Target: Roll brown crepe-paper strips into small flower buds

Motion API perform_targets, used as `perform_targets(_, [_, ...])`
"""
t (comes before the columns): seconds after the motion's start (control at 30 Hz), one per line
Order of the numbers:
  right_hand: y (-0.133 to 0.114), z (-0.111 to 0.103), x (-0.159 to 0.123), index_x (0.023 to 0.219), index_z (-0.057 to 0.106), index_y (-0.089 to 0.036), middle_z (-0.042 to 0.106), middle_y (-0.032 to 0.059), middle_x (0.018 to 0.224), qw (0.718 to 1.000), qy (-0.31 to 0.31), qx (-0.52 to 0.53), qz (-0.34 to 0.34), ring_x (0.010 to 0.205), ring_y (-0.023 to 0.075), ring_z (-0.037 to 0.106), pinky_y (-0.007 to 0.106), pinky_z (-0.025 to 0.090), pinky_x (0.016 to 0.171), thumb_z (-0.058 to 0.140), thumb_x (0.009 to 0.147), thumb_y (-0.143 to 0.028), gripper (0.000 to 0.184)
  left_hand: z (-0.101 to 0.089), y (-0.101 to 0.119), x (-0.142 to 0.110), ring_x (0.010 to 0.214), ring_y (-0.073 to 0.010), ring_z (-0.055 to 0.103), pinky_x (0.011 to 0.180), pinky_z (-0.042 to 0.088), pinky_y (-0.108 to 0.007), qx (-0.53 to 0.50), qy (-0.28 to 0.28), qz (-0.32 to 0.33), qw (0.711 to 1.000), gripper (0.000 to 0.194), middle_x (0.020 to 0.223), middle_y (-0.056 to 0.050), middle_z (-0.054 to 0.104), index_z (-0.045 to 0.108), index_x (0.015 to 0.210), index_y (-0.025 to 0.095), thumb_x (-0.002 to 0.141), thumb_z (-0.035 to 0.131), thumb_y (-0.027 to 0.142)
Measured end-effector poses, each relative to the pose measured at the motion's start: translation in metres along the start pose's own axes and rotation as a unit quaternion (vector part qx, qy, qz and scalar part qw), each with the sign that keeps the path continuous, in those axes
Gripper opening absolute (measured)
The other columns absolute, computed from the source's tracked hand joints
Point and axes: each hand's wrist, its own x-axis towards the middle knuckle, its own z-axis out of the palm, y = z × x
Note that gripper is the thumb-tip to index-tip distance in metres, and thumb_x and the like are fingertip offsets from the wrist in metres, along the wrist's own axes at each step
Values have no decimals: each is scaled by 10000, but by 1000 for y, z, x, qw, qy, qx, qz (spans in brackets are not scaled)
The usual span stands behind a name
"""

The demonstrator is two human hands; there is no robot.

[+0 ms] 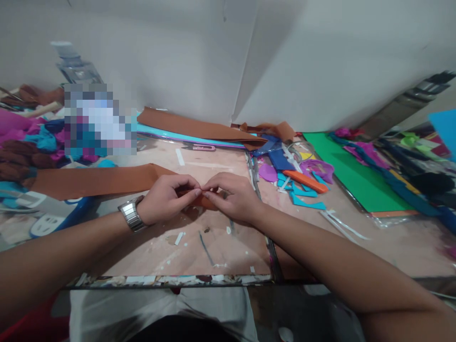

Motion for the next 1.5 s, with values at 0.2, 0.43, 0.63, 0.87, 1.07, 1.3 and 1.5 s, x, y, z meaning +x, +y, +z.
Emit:
perform_targets(0.2, [-2, 1, 2, 967, 746, -220, 774, 47, 894, 1000, 7, 3, 14, 807, 168, 720, 317, 565, 767, 712, 966, -258, 51, -1, 0, -1, 727, -142, 657, 697, 462, -261, 20, 1, 19, 1000, 223, 830, -16, 769, 764, 951, 176, 987, 623, 346])
perform_targets(0.43, [-8, 0, 3, 904, 724, -212, 747, 30, 852, 998, -4, 18, 61, 745, 156, 660, 297, 524, 696, 691, 949, -232, 60, 0, 2, -2, 734, -144, 659, 709, 446, -269, 58, 9, 59, 997, 207, 836, -12, 773, 764, 942, 190, 1005, 616, 319])
perform_targets(0.63, [-13, 2, 3, 886, 711, -197, 737, 33, 833, 987, -15, 66, 146, 735, 163, 646, 285, 495, 648, 682, 924, -250, 72, 1, 1, -3, 783, -162, 662, 734, 448, -284, 102, 18, 93, 990, 210, 885, -28, 777, 759, 955, 194, 1019, 605, 321])
perform_targets(0.87, [-14, 9, 2, 897, 688, -187, 686, 17, 818, 949, -32, 182, 255, 736, 155, 596, 272, 464, 652, 676, 912, -314, 129, 0, -4, -3, 828, -181, 671, 780, 467, -303, 168, 34, 144, 975, 206, 903, -36, 775, 743, 965, 197, 1030, 593, 321])
perform_targets(1.07, [-17, 14, 2, 848, 598, -191, 594, -10, 809, 921, -45, 253, 292, 759, 140, 530, 271, 442, 705, 618, 932, -333, 166, 3, -5, -2, 835, -190, 666, 802, 463, -320, 202, 41, 181, 962, 216, 895, -30, 776, 740, 983, 201, 1051, 570, 315])
perform_targets(1.3, [-14, 12, 2, 889, 642, -186, 623, -3, 810, 941, -58, 199, 269, 722, 140, 531, 267, 416, 654, 633, 929, -332, 152, 3, -5, -1, 851, -213, 657, 785, 450, -342, 245, 7, 147, 958, 202, 899, -53, 751, 685, 928, 184, 1046, 537, 254])
perform_targets(1.5, [-12, 9, 2, 869, 660, -188, 641, -1, 776, 963, -77, 119, 230, 691, 144, 531, 273, 410, 635, 611, 926, -275, 114, 4, -4, 0, 860, -226, 653, 797, 437, -360, 263, -16, 154, 952, 197, 902, -50, 747, 674, 926, 182, 1046, 527, 236])
